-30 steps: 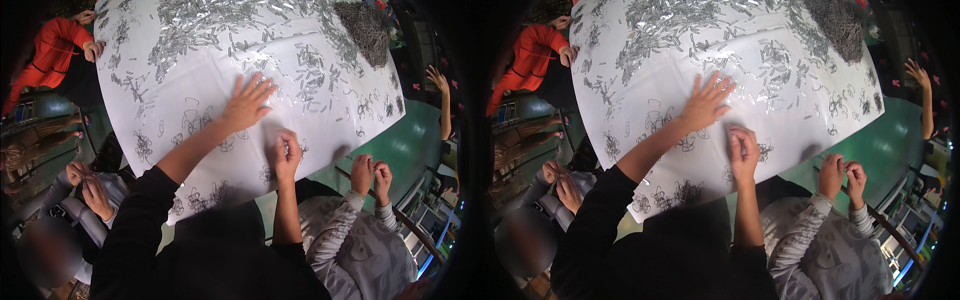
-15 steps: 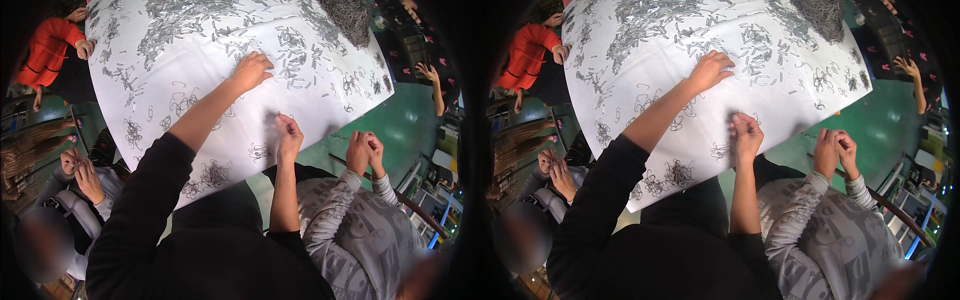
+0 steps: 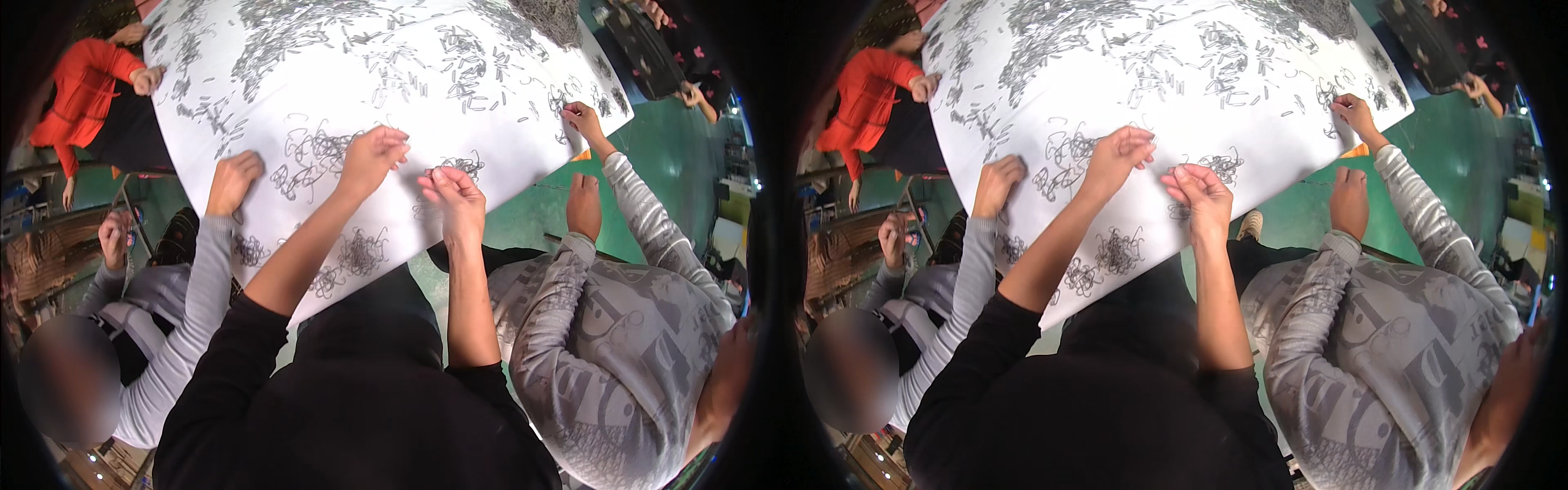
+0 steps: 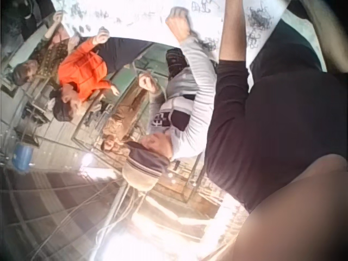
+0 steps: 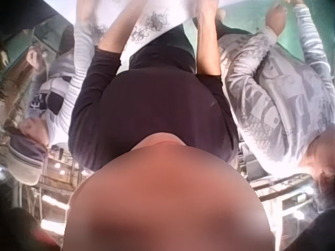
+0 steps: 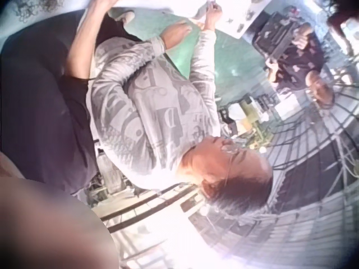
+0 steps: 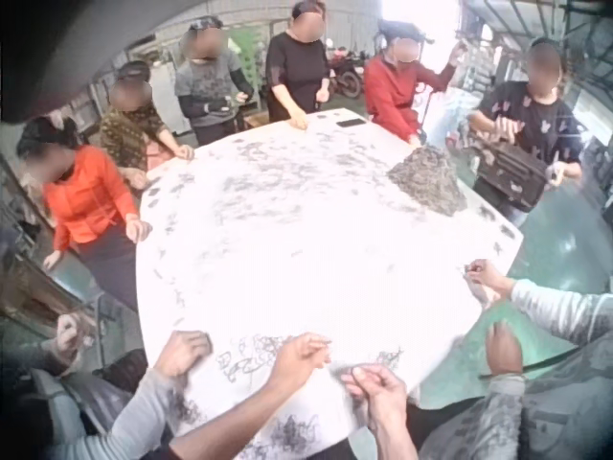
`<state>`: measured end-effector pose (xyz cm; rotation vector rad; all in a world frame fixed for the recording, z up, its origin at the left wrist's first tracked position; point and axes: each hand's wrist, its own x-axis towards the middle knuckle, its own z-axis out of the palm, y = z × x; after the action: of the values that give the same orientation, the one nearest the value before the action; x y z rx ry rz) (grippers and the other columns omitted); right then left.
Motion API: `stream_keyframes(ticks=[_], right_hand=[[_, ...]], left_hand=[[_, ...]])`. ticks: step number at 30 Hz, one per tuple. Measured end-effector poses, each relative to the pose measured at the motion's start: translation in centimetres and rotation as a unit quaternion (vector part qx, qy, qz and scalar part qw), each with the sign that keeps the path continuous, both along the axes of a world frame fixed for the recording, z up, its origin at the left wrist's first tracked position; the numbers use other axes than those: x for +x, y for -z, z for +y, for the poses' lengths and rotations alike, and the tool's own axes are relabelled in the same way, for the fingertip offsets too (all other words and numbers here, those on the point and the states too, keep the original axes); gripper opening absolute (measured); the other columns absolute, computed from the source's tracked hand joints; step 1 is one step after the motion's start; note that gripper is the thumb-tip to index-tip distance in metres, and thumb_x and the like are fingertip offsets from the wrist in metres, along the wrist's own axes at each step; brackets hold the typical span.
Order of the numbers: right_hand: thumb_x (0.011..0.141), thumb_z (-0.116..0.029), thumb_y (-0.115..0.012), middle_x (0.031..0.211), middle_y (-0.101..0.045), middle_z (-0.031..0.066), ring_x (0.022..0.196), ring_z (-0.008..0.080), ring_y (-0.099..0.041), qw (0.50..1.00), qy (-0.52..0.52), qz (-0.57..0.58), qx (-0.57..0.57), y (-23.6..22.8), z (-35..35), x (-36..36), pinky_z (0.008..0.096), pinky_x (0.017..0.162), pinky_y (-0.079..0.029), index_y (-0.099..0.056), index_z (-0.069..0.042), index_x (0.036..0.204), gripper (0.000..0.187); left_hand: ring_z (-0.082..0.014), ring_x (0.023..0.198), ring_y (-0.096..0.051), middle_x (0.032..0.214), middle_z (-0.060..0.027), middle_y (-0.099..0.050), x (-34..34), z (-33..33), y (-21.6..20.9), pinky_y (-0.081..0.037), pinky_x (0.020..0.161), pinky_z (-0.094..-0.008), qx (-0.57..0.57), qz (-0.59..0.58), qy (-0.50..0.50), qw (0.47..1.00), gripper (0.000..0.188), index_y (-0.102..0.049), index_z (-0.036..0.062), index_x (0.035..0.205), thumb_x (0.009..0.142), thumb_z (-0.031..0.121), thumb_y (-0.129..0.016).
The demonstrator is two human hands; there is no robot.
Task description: The person arranges small metal paperclips on a large white sheet of paper, forming abstract patterns. Other people around the table also place paperclips on the same sheet. The person repeatedly picks up and places paperclips in different positions throughout the clip.
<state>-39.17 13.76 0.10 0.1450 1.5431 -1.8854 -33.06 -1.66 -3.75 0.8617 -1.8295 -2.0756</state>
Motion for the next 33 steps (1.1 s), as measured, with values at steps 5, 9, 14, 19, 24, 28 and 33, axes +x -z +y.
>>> stream_keyframes(ticks=[5,9,14,19,24,28,33], right_hand=[[0.089,-0.015,-0.067,0.100,-0.069,0.0087,0.090,0.0134,-0.063,0.993,-0.065,0.095,0.032,-2.4,-1.3,4.0,0.0266,0.075,-0.047,-0.068,-0.002,0.093,0.014],[0.088,-0.014,-0.068,0.100,-0.069,0.0087,0.090,0.0133,-0.063,0.991,-0.091,0.101,0.021,-3.2,-1.7,6.3,0.0269,0.076,-0.048,-0.068,-0.002,0.093,0.014],[0.088,-0.014,-0.068,0.099,-0.069,0.0091,0.090,0.0135,-0.062,0.992,-0.076,0.097,0.020,-3.2,-1.1,8.0,0.0268,0.075,-0.049,-0.067,-0.002,0.093,0.013],[0.089,-0.012,-0.066,0.095,-0.068,0.0095,0.089,0.0144,-0.062,0.993,-0.020,0.113,-0.006,-2.2,-1.4,7.9,0.0279,0.079,-0.051,-0.064,-0.001,0.095,0.012],[0.088,-0.007,-0.067,0.092,-0.068,0.0095,0.086,0.0153,-0.063,0.992,0.028,0.125,-0.024,-0.6,-1.4,4.4,0.0286,0.085,-0.051,-0.062,-0.001,0.094,0.009],[0.086,-0.007,-0.070,0.091,-0.068,0.0070,0.085,0.0116,-0.061,0.991,0.049,0.127,0.003,0.7,-0.6,1.4,0.0244,0.083,-0.046,-0.063,-0.002,0.093,0.011],[0.086,-0.007,-0.069,0.090,-0.068,0.0061,0.085,0.0114,-0.061,0.991,0.045,0.126,0.029,1.8,-0.2,0.0,0.0241,0.084,-0.045,-0.064,-0.003,0.092,0.008]], left_hand=[[-0.0144,0.079,-0.067,0.089,-0.0105,-0.069,6.7,2.5,-2.9,-0.053,0.069,-0.0252,0.080,0.065,-0.063,0.993,0.014,-0.063,-0.0032,0.099,0.087,0.003,-0.064],[-0.0142,0.080,-0.067,0.088,-0.0101,-0.069,9.3,3.6,-4.1,-0.053,0.073,-0.0250,0.066,0.092,-0.087,0.990,0.012,-0.064,-0.0022,0.097,0.086,0.002,-0.065],[-0.0127,0.082,-0.067,0.090,-0.0102,-0.070,11.0,4.4,-4.7,-0.053,0.075,-0.0257,0.042,0.070,-0.088,0.993,0.012,-0.065,-0.0021,0.096,0.085,0.002,-0.067],[-0.0131,0.082,-0.067,0.089,-0.0093,-0.070,10.6,5.1,-3.9,-0.054,0.073,-0.0265,-0.020,0.076,-0.070,0.994,0.013,-0.065,-0.0015,0.096,0.084,0.004,-0.069],[-0.0100,0.082,-0.064,0.097,-0.0068,-0.071,5.4,-0.6,0.2,-0.051,0.071,-0.0250,-0.198,0.018,-0.071,0.977,0.017,-0.069,0.0027,0.101,0.089,0.014,-0.067],[-0.0258,0.084,-0.064,0.090,-0.0121,-0.068,-0.9,-6.9,3.6,-0.051,0.074,-0.0362,-0.393,-0.108,-0.075,0.910,0.015,-0.070,0.0051,0.095,0.084,0.016,-0.068],[-0.0271,0.094,-0.062,0.095,-0.0113,-0.066,-5.4,-8.1,6.4,-0.050,0.079,-0.0391,-0.572,-0.187,0.002,0.799,0.017,-0.065,0.0066,0.098,0.081,0.009,-0.066]])
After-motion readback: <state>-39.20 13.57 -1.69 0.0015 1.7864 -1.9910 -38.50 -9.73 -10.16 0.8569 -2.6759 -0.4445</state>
